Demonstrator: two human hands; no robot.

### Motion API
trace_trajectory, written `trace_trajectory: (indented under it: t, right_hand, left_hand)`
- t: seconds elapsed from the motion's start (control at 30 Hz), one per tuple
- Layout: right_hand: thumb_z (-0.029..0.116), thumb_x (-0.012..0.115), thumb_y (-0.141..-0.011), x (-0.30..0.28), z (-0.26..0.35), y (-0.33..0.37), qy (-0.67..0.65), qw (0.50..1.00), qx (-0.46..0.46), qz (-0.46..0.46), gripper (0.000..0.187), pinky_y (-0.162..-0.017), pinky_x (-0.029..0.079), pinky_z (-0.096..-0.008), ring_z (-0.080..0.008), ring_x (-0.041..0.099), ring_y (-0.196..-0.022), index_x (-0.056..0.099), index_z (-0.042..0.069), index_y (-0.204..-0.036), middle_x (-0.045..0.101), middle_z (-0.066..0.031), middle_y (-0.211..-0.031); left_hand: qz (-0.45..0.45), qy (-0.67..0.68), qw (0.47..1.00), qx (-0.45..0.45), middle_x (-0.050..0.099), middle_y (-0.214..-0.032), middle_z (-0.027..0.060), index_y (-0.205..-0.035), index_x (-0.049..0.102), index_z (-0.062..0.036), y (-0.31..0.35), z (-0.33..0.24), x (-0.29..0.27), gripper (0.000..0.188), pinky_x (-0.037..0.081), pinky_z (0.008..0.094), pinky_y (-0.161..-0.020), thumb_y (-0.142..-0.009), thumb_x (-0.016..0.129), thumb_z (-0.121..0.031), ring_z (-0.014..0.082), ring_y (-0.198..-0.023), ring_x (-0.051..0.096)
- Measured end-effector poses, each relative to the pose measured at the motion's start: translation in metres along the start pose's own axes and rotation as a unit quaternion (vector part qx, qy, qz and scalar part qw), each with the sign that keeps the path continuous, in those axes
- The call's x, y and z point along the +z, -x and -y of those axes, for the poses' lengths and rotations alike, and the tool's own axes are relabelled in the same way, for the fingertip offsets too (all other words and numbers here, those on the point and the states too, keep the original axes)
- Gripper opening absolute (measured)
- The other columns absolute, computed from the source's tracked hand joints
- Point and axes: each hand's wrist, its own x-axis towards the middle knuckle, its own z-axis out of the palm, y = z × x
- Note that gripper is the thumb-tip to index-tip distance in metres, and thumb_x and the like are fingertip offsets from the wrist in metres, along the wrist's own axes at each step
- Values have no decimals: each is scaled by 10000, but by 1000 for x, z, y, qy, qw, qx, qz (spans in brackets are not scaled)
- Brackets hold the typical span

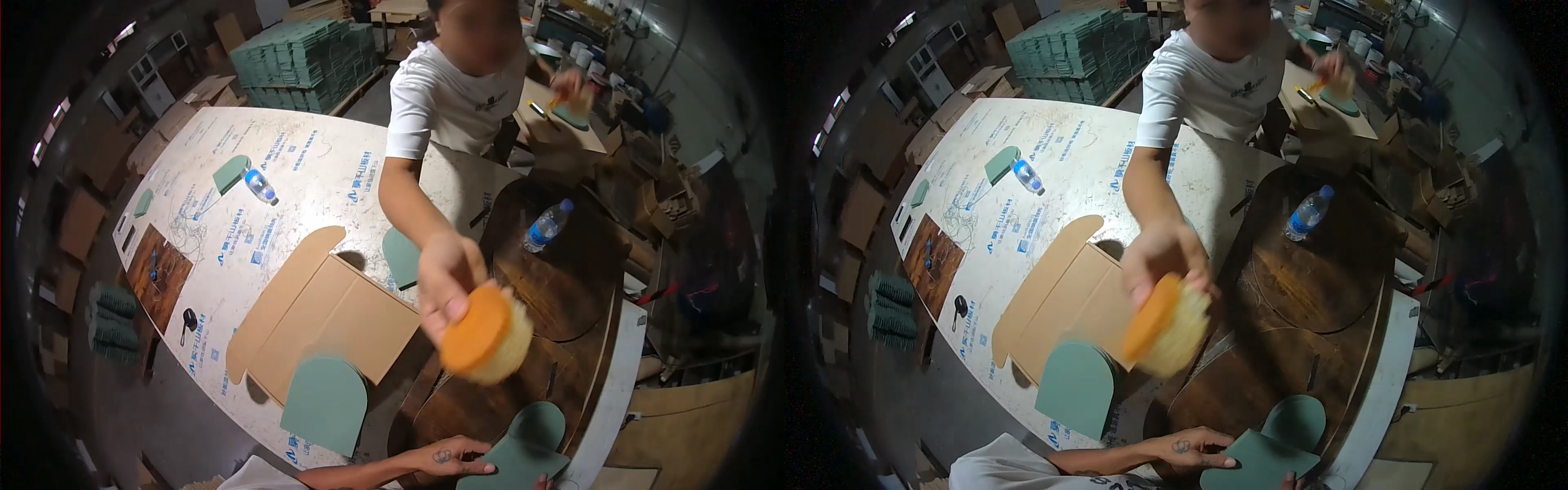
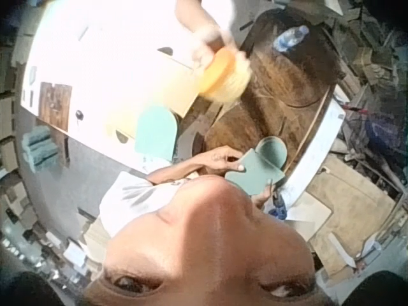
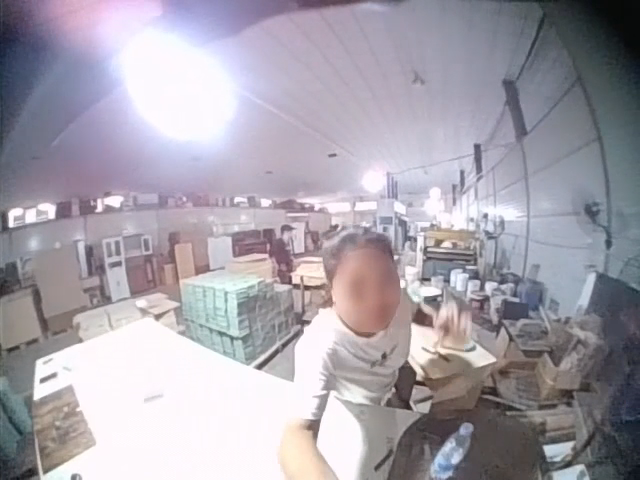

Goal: The person uses a heat gun to smooth the surface of light green, semi-circular plastic parts. They hold each part in one hand and apply heat with the other, rotating the part to cover the surface. The person inspects the parts between heating cycles and stacks them on the table.

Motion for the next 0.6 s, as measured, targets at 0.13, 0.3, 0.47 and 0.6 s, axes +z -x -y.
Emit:
trace_trajectory:
  t: [0.13,0.3,0.47,0.6]
  right_hand:
    - [272,533,-822,4,-3,-1,8,1000,13,-8,469,-782,440,-388,-259,535,-906,483,-1,-1200,561,-124,-1071]
    - [266,532,-824,-4,-7,6,-7,1000,14,-5,463,-782,438,-387,-258,535,-902,485,-1,-1199,563,-123,-1067]
    - [261,532,-826,-19,-6,13,-42,999,-12,22,458,-783,437,-386,-257,535,-899,487,-1,-1198,565,-121,-1063]
    - [243,547,-829,-1,19,35,-94,995,-41,18,451,-797,433,-370,-246,532,-907,486,-12,-1197,567,-118,-1044]
  left_hand:
    - [18,-22,1000,-8,638,-1032,120,-1168,558,-12,-5,15,-15,353,453,337,-746,-917,540,-260,201,-882,600]
    - [9,-1,1000,-3,630,-1051,150,-1226,498,8,1,6,-9,410,454,324,-779,-916,545,-256,200,-916,598]
    - [36,-23,999,-23,651,-1012,141,-1190,539,9,5,-10,8,403,466,330,-773,-897,572,-265,205,-883,610]
    - [21,-58,997,-35,668,-860,119,-1089,589,24,12,-15,28,342,462,297,-642,-897,575,-259,151,-725,595]
